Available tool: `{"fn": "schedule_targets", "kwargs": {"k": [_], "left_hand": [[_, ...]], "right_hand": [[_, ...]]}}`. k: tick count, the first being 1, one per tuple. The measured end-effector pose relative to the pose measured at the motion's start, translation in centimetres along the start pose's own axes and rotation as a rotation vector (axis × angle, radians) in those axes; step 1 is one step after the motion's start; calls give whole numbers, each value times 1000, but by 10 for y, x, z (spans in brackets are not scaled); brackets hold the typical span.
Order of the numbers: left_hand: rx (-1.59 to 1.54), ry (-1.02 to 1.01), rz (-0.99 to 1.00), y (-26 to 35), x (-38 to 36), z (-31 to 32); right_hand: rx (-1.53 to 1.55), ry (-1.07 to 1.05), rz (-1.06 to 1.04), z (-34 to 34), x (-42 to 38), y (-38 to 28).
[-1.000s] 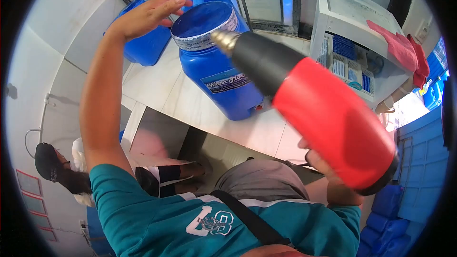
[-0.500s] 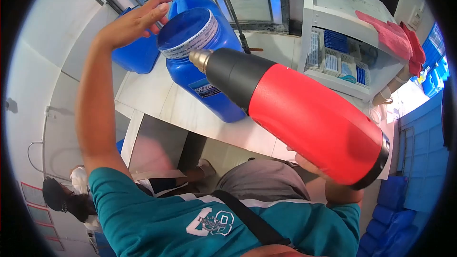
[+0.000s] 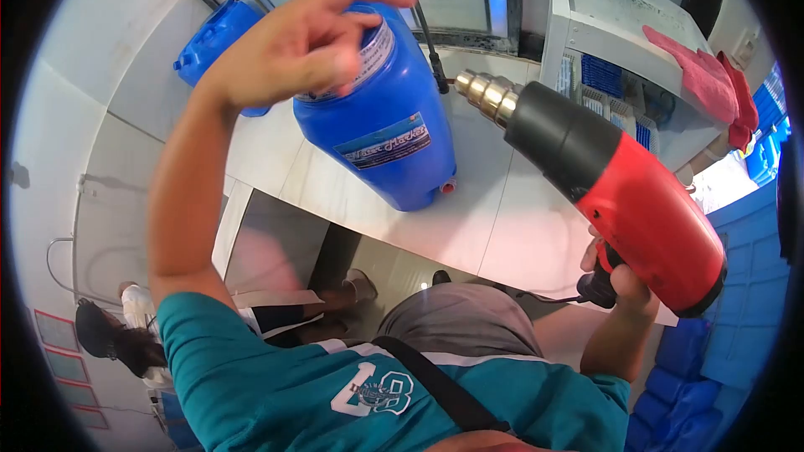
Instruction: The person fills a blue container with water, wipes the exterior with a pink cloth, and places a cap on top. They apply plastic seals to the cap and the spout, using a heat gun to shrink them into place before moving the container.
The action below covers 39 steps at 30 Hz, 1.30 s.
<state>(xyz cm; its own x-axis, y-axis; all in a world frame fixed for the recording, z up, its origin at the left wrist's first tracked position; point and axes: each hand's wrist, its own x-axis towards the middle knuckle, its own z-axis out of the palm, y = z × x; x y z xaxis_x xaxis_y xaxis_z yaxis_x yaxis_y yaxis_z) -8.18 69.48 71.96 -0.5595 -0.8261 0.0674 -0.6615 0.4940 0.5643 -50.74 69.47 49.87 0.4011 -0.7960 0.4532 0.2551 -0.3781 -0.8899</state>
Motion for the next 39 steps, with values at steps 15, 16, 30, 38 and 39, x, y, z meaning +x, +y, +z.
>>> {"fn": "schedule_targets", "kwargs": {"k": [15,16,30,38,39], "left_hand": [[-309,118,-231,-14,29,-12],[-461,260,-161,-15,24,-10],[620,679,-221,-125,-69,-25],[346,706,36,-82,-30,28],[470,702,24,-95,-38,18]], "right_hand": [[-15,5,94,23,39,-6],[-14,-2,87,16,33,-3],[77,31,19,28,70,-19],[-6,82,-79,27,97,-22],[-36,125,-103,22,93,-23]]}}
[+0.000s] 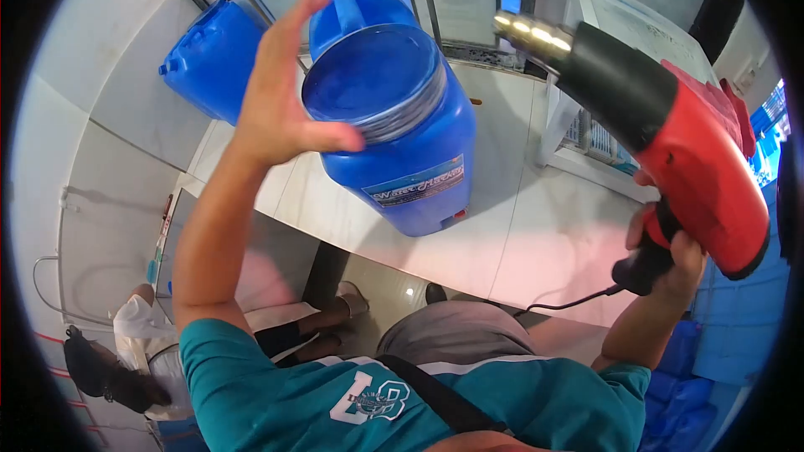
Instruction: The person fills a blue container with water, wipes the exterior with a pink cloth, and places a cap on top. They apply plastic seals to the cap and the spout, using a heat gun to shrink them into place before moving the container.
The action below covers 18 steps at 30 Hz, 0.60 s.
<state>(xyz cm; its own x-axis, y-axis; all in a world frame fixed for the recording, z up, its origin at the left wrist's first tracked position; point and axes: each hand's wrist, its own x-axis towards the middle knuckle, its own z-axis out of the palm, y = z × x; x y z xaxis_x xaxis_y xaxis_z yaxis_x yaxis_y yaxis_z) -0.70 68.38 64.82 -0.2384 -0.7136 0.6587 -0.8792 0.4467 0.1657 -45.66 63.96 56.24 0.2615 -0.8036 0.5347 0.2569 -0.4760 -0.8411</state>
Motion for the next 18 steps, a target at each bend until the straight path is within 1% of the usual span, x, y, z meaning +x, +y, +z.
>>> {"fn": "schedule_targets", "kwargs": {"k": [1,2,4,5,6,7,8,9,10,11,12,13,14,16,18], "left_hand": [[13,19,33,-11,-2,-9],[7,20,40,-15,-4,-14],[-28,-11,-90,0,-4,-25],[-173,-33,-97,9,-2,-27],[-196,-38,-74,23,0,-20],[-346,1,-193,42,2,-8],[-490,39,-318,53,4,-1],[-255,-33,-210,54,3,6],[-262,-34,-198,55,6,11],[-154,-41,-143,56,8,14],[-46,-46,-89,56,11,16],[-164,-46,27,41,14,15],[-164,-47,25,31,17,14],[-174,-167,158,19,19,8],[-174,-186,94,26,16,4]], "right_hand": [[18,-78,-26,-14,-3,2],[12,-71,-28,-21,-3,2],[-25,66,-33,-22,0,-12],[50,246,-11,-9,9,-18],[180,161,83,-11,23,-32],[316,73,176,-14,40,-41],[285,52,155,-21,59,-41],[207,78,181,-29,75,-39],[-13,176,215,-46,90,-30],[-182,263,260,-55,105,-22],[-319,267,311,-57,118,-21],[-445,253,332,-56,133,-20],[-567,229,359,-54,148,-15],[-868,198,233,-67,185,8],[-1150,238,166,-85,230,36]]}}
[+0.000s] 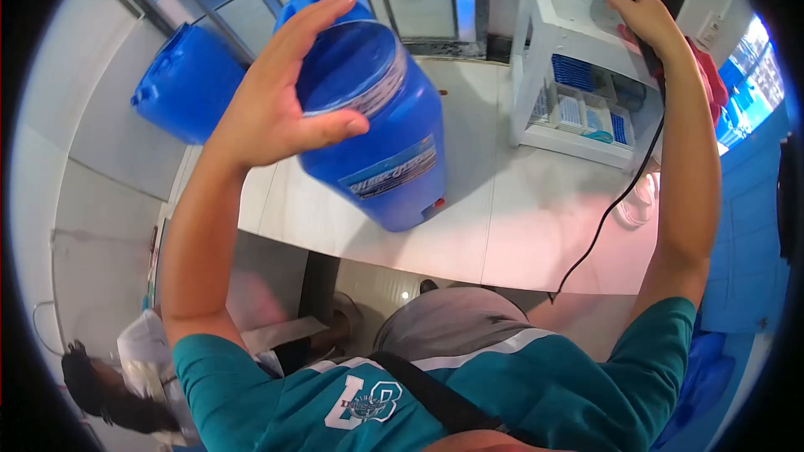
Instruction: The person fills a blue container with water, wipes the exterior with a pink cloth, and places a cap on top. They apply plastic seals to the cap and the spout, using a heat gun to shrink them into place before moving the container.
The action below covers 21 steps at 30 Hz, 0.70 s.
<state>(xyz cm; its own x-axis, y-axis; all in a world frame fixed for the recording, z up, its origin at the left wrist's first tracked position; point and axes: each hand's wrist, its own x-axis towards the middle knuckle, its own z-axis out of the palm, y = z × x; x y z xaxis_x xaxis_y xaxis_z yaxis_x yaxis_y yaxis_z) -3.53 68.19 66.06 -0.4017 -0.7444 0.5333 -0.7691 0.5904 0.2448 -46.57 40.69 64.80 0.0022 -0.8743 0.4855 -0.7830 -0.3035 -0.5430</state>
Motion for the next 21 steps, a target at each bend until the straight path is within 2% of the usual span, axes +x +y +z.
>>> {"fn": "schedule_targets", "kwargs": {"k": [1,3,4,6,7,8,10,12,14,15,16,18,20,21], "left_hand": [[66,-26,-34,5,0,-3],[240,-77,-89,21,4,-11],[257,-72,-103,27,8,-11],[167,20,-316,39,19,-5],[227,-109,-410,51,25,-3],[244,-100,-431,55,27,5],[389,-123,-452,53,29,17],[356,-121,-426,45,27,13],[378,-164,-312,42,25,14],[353,-148,-242,34,23,11],[360,-148,-271,32,22,12],[348,-179,-174,28,25,8],[327,-188,-199,23,19,-7],[220,-209,-135,15,20,-11]], "right_hand": [[10,-9,-11,10,11,-9],[-684,-27,-32,25,32,-28],[-669,-27,-49,35,46,-29],[-991,-305,-76,54,69,-31],[-1013,-405,-89,56,75,-35],[-999,-404,-115,58,82,-37],[-748,-182,13,59,84,-50],[-754,-114,6,44,67,-79],[-457,183,-323,42,54,-65],[-235,197,-396,35,10,-93],[-6,202,-457,27,-43,-122],[289,65,-652,31,-99,-133],[452,-93,-798,46,-154,-136],[447,-129,-775,58,-181,-132]]}}
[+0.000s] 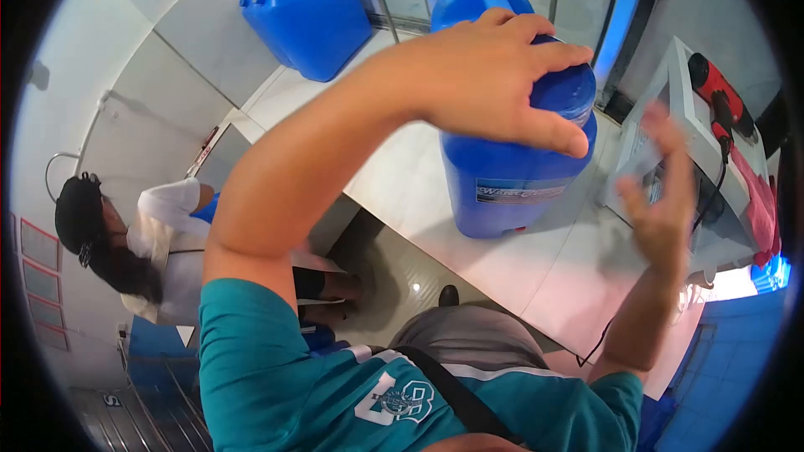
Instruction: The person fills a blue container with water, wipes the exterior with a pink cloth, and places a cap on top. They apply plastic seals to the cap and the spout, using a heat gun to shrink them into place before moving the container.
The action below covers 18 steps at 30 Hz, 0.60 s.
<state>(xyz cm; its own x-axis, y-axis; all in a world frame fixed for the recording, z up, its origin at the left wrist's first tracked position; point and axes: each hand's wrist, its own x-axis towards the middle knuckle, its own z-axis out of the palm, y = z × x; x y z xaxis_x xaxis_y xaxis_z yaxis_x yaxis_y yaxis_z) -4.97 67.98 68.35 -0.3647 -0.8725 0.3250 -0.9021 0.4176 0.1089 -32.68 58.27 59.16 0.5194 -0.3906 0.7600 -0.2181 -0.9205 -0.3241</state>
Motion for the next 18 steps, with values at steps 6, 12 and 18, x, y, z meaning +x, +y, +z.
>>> {"fn": "schedule_targets", "kwargs": {"k": [6,12,18], "left_hand": [[48,202,72,-86,6,-3],[138,398,421,-128,64,48],[167,666,431,-147,71,68]], "right_hand": [[686,-287,869,126,-173,21],[1289,-100,1077,172,-190,-3],[1274,18,1078,196,-187,-3]]}}
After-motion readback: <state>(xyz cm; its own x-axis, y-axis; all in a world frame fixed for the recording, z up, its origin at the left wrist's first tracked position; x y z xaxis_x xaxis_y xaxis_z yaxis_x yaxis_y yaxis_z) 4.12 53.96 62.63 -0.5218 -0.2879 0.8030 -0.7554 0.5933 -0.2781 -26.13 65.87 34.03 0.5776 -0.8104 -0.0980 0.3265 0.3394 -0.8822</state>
